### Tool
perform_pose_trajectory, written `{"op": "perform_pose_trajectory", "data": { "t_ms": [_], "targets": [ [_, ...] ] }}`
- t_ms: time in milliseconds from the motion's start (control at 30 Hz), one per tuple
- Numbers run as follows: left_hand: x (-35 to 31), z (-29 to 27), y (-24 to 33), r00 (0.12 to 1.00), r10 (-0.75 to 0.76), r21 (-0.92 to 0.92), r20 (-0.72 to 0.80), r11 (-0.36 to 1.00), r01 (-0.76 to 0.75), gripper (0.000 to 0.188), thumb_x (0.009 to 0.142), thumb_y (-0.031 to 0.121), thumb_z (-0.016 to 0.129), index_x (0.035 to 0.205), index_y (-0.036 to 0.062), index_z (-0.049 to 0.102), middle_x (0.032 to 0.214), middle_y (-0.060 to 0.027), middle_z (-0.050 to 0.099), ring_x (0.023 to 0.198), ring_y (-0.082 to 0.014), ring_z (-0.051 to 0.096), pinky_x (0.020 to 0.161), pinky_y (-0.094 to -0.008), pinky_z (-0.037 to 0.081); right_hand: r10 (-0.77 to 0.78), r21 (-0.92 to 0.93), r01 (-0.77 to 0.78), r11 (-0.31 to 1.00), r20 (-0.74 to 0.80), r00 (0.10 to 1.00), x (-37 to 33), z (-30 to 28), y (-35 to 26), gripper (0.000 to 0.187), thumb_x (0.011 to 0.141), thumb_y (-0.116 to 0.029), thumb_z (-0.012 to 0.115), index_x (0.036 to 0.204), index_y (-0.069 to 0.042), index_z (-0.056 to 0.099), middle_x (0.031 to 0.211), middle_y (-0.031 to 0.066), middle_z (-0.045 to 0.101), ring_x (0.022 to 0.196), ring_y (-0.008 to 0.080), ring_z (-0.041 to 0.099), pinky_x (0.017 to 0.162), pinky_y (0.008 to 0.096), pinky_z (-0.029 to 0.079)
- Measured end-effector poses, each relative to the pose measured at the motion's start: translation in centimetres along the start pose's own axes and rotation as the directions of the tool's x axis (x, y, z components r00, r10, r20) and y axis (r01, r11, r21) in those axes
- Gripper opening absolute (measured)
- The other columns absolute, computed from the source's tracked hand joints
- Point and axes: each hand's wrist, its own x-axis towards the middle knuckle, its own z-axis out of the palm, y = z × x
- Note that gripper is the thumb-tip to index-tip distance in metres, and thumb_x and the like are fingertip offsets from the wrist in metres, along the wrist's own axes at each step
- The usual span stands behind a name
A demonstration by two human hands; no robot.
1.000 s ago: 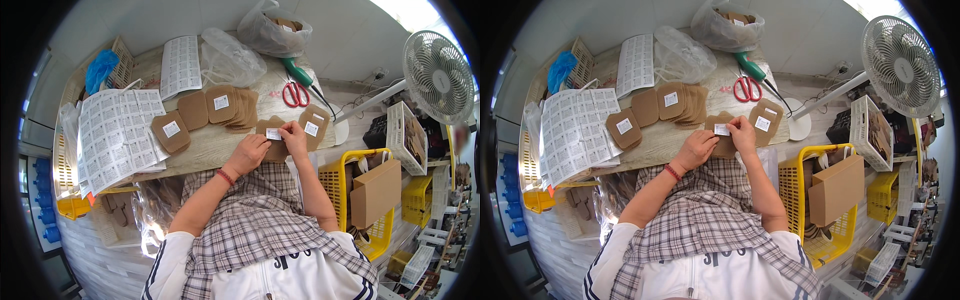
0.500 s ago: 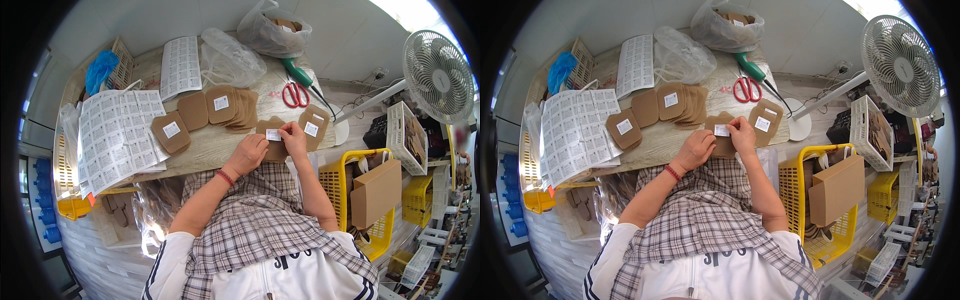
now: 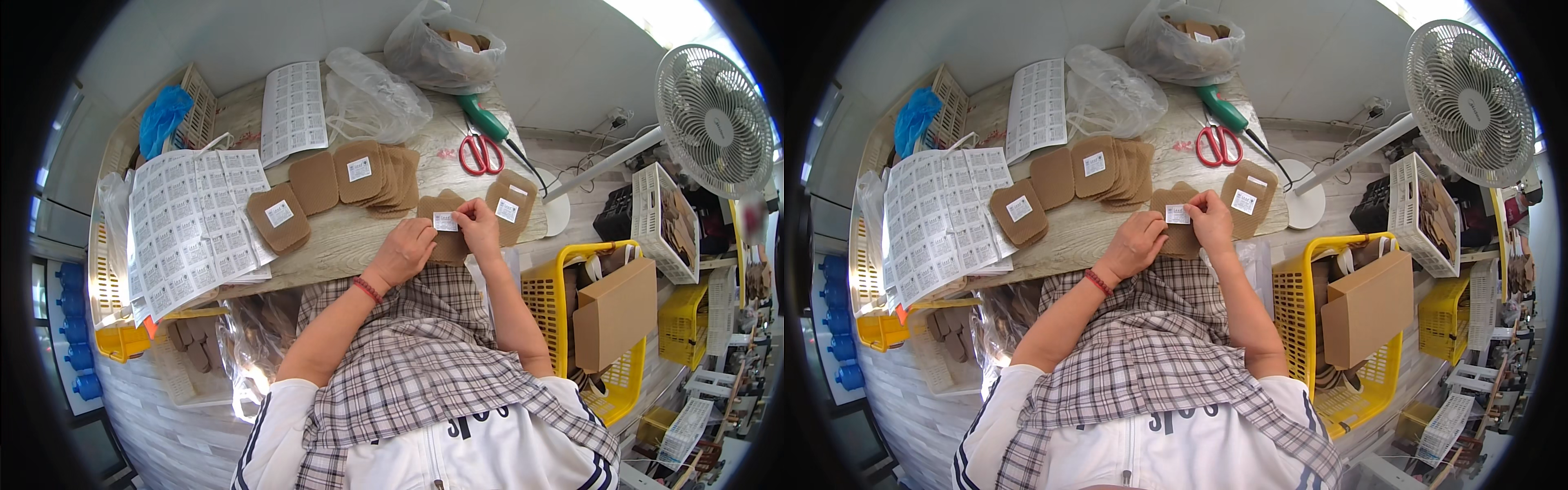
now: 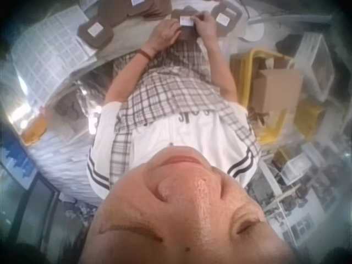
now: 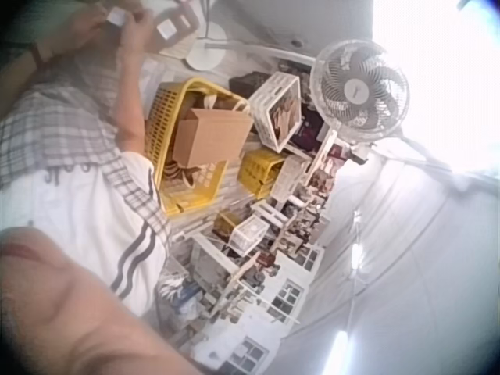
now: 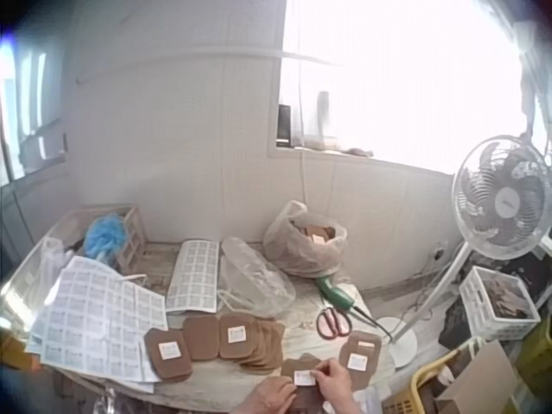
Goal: The person peels small white labels from a sheet and sticks them onto brown paper pouches on a table. They repeat this process for multiple pouches, placing each labeled pouch into a stack.
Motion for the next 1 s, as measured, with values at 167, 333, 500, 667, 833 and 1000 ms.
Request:
{"op": "perform_pose_trajectory", "data": {
  "t_ms": [167,333,500,667,833,1000],
  "targets": [
    [0.0,0.0,0.0,1.0,-0.011,-0.007,0.004,1.0,0.011,0.029,0.084,0.006,0.072,0.11,0.0018,0.06,0.115,-0.0157,0.059,0.105,-0.0342,0.062,0.093,-0.0438,0.051,-0.048,-0.075,0.046,0.996,-0.03,0.998,-0.4,0.0,-0.6,0.015,0.086,-0.014,0.078,0.091,-0.005,0.067,0.079,0.0078,0.072,0.072,0.0192,0.07,0.07,0.0349,0.055],
    [0.1,0.1,0.2,0.999,-0.029,0.002,-0.013,1.0,0.029,0.041,0.085,0.005,0.072,0.125,0.0016,0.062,0.126,-0.0149,0.06,0.109,-0.0347,0.061,0.095,-0.0442,0.051,-0.059,-0.12,0.052,0.991,-0.052,0.997,-0.8,0.1,-1.4,0.014,0.087,-0.016,0.077,0.092,-0.006,0.068,0.08,0.0084,0.072,0.074,0.0221,0.071,0.071,0.0368,0.055],
    [0.3,0.2,0.0,0.999,0.003,0.049,0.047,0.999,-0.005,0.045,0.085,0.004,0.07,0.13,0.0018,0.064,0.131,-0.014,0.06,0.111,-0.0328,0.062,0.097,-0.0443,0.05,-0.076,-0.176,0.062,0.982,-0.077,0.994,-1.0,0.3,-1.4,0.015,0.087,-0.018,0.076,0.092,-0.007,0.067,0.081,0.0088,0.073,0.075,0.0253,0.072,0.072,0.0392,0.055],
    [0.4,0.1,0.0,0.997,0.028,0.077,0.067,0.997,-0.033,0.041,0.084,0.004,0.07,0.125,0.0017,0.067,0.128,-0.0126,0.063,0.11,-0.0311,0.062,0.097,-0.043,0.05,-0.104,-0.183,0.087,0.979,-0.089,0.991,-1.4,0.4,-1.7,0.015,0.087,-0.018,0.075,0.093,-0.008,0.066,0.081,0.0089,0.073,0.076,0.0269,0.072,0.072,0.0398,0.055],
    [0.4,0.0,0.1,0.996,0.035,0.084,0.082,0.996,-0.042,0.041,0.083,0.004,0.07,0.124,0.0014,0.068,0.125,-0.0121,0.065,0.11,-0.0307,0.061,0.096,-0.0431,0.05,-0.203,-0.243,0.176,0.954,-0.09,0.975,-2.1,0.7,-2.2,0.014,0.088,-0.013,0.073,0.097,-0.007,0.064,0.084,0.011,0.069,0.081,0.0307,0.07,0.074,0.0413,0.055],
    [0.4,0.0,0.2,0.994,0.026,0.101,0.108,0.994,-0.037,0.041,0.083,0.004,0.07,0.124,0.0014,0.068,0.126,-0.0123,0.065,0.116,-0.0307,0.061,0.102,-0.0432,0.049,-0.484,-0.405,0.386,0.829,-0.171,0.858,-3.6,1.5,-3.5,0.031,0.087,-0.006,0.071,0.115,-0.004,0.06,0.111,0.0177,0.061,0.101,0.0378,0.064,0.082,0.0464,0.054]
  ]
}}
